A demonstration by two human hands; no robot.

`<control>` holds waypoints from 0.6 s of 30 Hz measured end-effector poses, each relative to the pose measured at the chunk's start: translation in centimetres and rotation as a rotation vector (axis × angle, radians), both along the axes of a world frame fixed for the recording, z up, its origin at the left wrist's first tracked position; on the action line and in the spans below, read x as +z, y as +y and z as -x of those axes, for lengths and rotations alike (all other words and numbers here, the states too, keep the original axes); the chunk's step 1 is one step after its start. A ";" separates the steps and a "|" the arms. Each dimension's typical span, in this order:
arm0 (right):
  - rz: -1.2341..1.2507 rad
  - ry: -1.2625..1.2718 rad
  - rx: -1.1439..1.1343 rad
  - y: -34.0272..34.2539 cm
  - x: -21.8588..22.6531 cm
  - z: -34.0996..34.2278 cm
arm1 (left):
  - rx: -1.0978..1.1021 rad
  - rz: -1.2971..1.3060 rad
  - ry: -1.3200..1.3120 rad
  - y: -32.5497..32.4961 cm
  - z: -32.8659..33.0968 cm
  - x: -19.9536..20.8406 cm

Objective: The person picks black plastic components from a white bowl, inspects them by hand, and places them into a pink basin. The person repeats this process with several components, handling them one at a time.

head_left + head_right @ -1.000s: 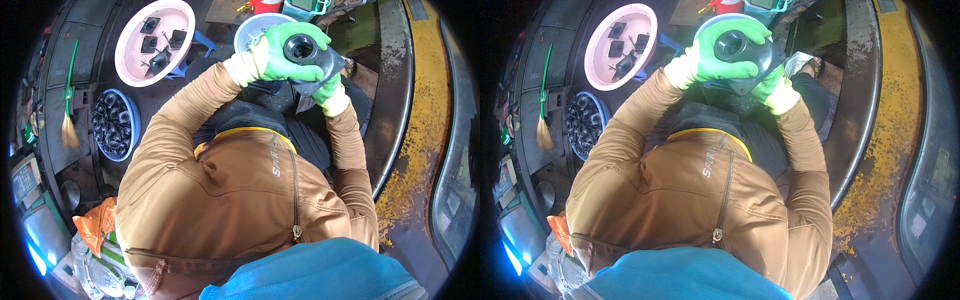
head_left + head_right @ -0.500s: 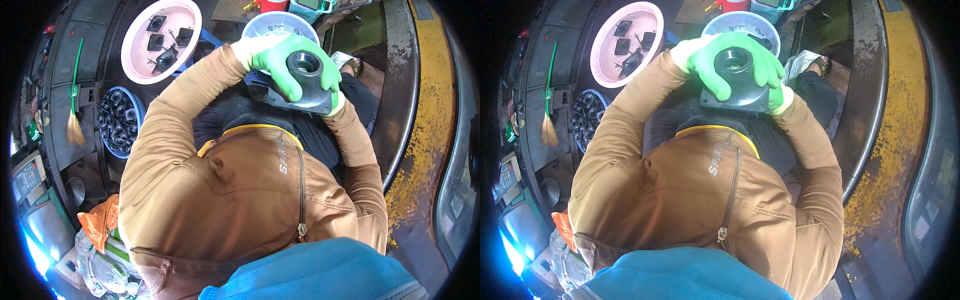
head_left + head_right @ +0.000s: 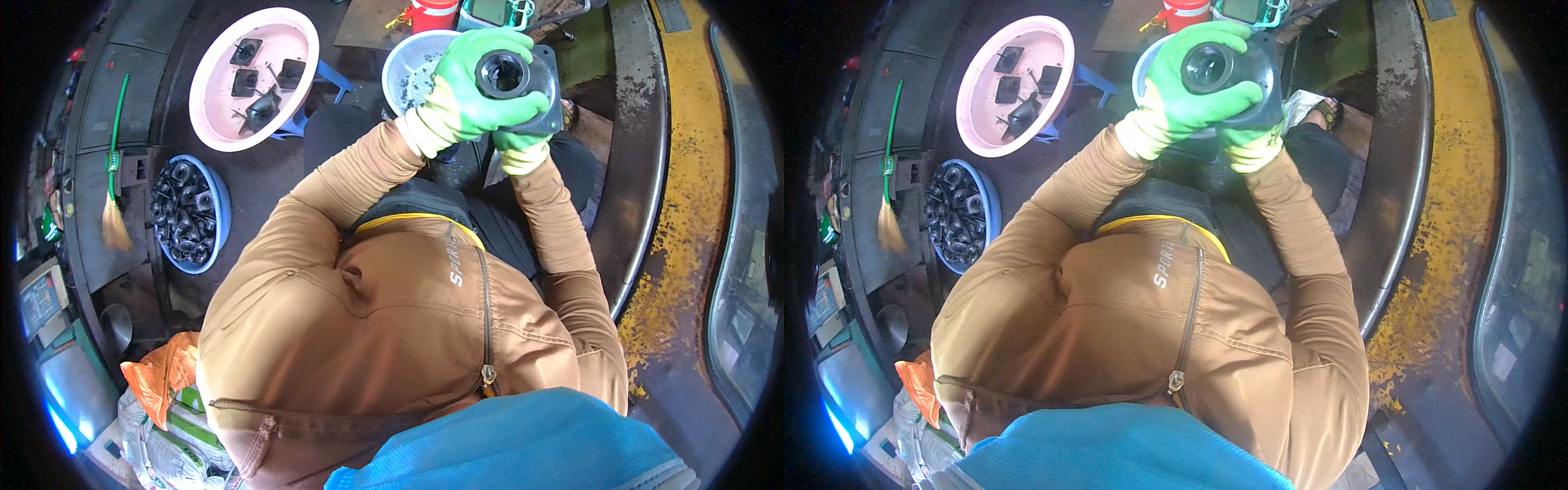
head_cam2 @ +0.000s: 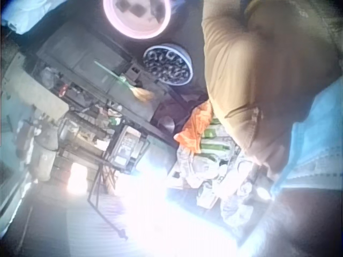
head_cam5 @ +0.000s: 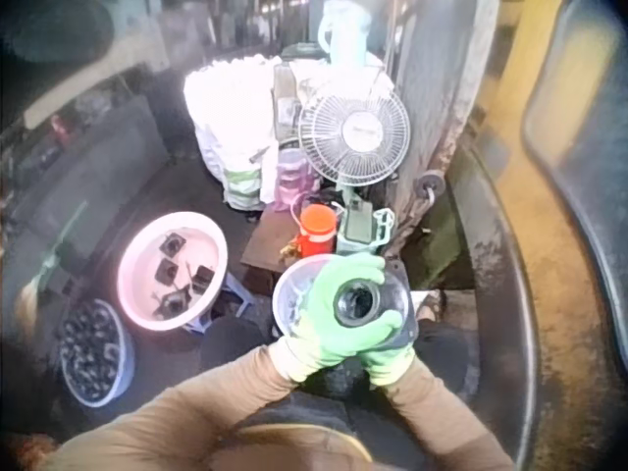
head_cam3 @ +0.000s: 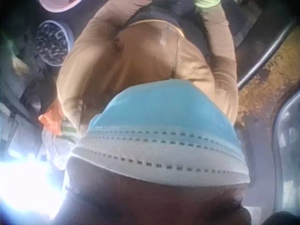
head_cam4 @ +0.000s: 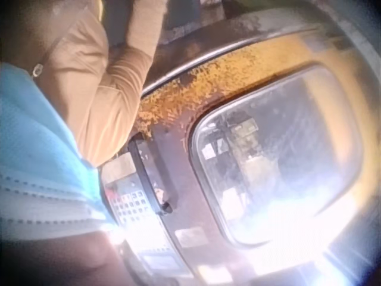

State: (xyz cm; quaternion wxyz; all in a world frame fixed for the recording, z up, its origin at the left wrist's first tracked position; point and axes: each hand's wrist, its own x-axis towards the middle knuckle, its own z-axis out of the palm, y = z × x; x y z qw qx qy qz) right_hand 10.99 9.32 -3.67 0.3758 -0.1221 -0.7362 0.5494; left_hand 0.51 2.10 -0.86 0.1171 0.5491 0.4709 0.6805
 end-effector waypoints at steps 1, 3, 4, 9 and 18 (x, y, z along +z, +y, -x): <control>0.125 0.068 0.036 -0.2 0.0 0.0 | -0.038 -0.004 -0.045 0.0 -0.2 0.0; 0.658 0.351 0.308 -0.5 0.3 -0.1 | -0.087 -0.027 -0.005 -0.3 0.1 0.7; 0.871 0.404 0.387 -0.5 0.6 -0.1 | -0.116 -0.023 0.014 -0.5 0.3 1.2; -0.191 -0.138 0.135 -0.2 2.3 -1.8 | -0.234 0.044 0.029 -1.5 1.0 2.7; -0.132 -0.164 0.356 -0.6 1.6 -2.9 | -0.467 0.194 0.055 -2.5 2.3 2.5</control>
